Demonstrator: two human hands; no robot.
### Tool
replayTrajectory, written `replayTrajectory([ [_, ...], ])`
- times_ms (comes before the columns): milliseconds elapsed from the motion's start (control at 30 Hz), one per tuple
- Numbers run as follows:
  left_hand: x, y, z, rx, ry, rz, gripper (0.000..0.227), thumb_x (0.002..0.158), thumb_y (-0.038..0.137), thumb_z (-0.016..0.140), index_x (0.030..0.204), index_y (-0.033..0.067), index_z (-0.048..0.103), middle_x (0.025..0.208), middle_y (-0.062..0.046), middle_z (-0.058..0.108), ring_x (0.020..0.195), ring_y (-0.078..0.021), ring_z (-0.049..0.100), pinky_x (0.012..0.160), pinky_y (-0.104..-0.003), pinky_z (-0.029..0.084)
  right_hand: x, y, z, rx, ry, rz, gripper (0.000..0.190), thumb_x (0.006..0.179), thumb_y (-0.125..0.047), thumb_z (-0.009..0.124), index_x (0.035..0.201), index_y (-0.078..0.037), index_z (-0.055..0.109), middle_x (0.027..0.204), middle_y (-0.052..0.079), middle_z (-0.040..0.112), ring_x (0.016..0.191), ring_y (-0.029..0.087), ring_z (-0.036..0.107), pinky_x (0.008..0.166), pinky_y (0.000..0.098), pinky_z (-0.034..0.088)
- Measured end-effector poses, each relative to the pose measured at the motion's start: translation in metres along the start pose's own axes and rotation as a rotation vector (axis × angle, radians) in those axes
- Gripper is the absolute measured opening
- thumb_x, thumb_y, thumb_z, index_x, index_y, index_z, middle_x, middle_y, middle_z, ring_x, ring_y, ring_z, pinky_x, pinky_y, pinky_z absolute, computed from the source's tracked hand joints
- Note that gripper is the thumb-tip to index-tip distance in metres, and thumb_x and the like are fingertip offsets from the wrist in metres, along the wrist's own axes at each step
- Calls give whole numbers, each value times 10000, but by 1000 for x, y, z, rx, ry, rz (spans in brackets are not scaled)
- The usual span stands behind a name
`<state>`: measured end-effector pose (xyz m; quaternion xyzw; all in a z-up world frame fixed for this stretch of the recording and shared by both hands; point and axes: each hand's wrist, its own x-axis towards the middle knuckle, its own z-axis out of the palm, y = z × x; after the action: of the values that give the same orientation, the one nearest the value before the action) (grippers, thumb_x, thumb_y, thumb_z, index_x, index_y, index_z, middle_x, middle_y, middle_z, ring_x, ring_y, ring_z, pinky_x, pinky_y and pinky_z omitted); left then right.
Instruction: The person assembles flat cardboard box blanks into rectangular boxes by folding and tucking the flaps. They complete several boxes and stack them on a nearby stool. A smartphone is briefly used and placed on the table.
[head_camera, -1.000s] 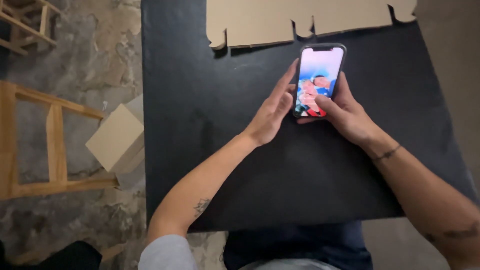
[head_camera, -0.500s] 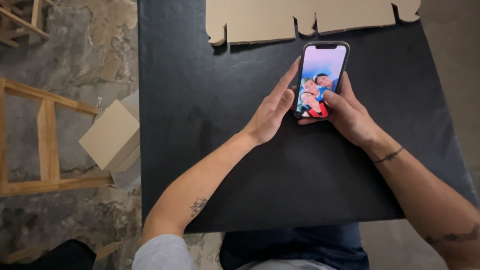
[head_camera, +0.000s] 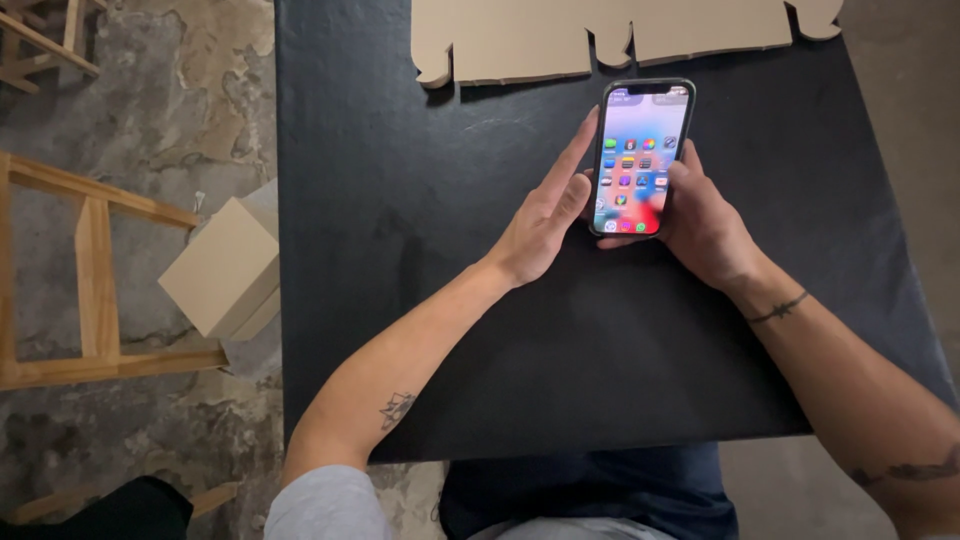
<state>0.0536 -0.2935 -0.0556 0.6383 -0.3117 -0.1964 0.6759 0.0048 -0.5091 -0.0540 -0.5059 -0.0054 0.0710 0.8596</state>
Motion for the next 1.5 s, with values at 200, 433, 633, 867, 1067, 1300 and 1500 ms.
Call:
replayTrajectory([
  [200, 2, -6, -2, -8, 12, 49, 578, 1246, 386, 347, 1771, 207, 185, 1832, -30, 197, 1697, -215, 191, 1436, -431, 164, -1, 5, -4, -31, -3, 7, 599, 1010, -370, 487, 1459, -44, 259, 1274, 332, 559, 1048, 562, 696, 693, 764, 597],
  [433, -1, 19, -1, -22, -4, 62, 623, 1197, 128, 346, 1773, 259, 149, 1369, -46, 685, 1249, -124, 597, 1287, -396, 439, -3, 2, -2, -52, -43, -26, 616, 978, -98, 530, 1496, -13, 208, 1265, 303, 516, 1043, 515, 696, 697, 679, 628],
  [633, 0, -4, 2, -82, -52, 14, 784, 1085, -14, 384, 1758, 260, 90, 1885, -15, 24, 1656, -285, 423, 1340, -384, 374, -3, -4, -6, -290, -33, 2, 797, 830, 116, 744, 1435, -20, 245, 1154, 336, 619, 812, 487, 755, 639, 585, 673],
  [867, 1, -13, 0, -69, -62, 42, 685, 1146, 85, 367, 1759, 235, 102, 1869, 49, -22, 1718, -298, 298, 1447, -500, 268, -1, 5, -8, -152, -23, -52, 623, 1029, -142, 564, 1497, -5, 175, 1206, 331, 533, 916, 486, 718, 623, 653, 653],
  [1067, 0, -1, 1, 64, -9, 96, 649, 1184, 139, 401, 1771, 238, 144, 1059, 2, 694, 1022, -107, 616, 1136, -347, 520, 0, 10, -11, -67, -1, -84, 576, 1042, -278, 510, 1476, -27, 226, 1333, 367, 518, 913, 532, 697, 613, 730, 618],
  [1300, 1, -15, 2, 2, 9, 3, 630, 1131, 89, 446, 1724, 265, 327, 1412, -79, 720, 1252, -225, 732, 1073, -353, 633, 2, -4, -11, -87, 69, -67, 566, 1023, -382, 515, 1461, -105, 288, 1260, 295, 484, 903, 576, 678, 617, 811, 585],
  [1500, 2, 11, 3, 157, -57, -55, 411, 1050, -14, 518, 1444, 78, 594, 1475, -74, 593, 1245, -200, 685, 1070, -304, 561, -3, -47, -11, -254, 62, -76, 678, 1016, -433, 433, 1591, -162, 197, 1530, 281, 448, 1317, 475, 576, 951, 557, 607],
])
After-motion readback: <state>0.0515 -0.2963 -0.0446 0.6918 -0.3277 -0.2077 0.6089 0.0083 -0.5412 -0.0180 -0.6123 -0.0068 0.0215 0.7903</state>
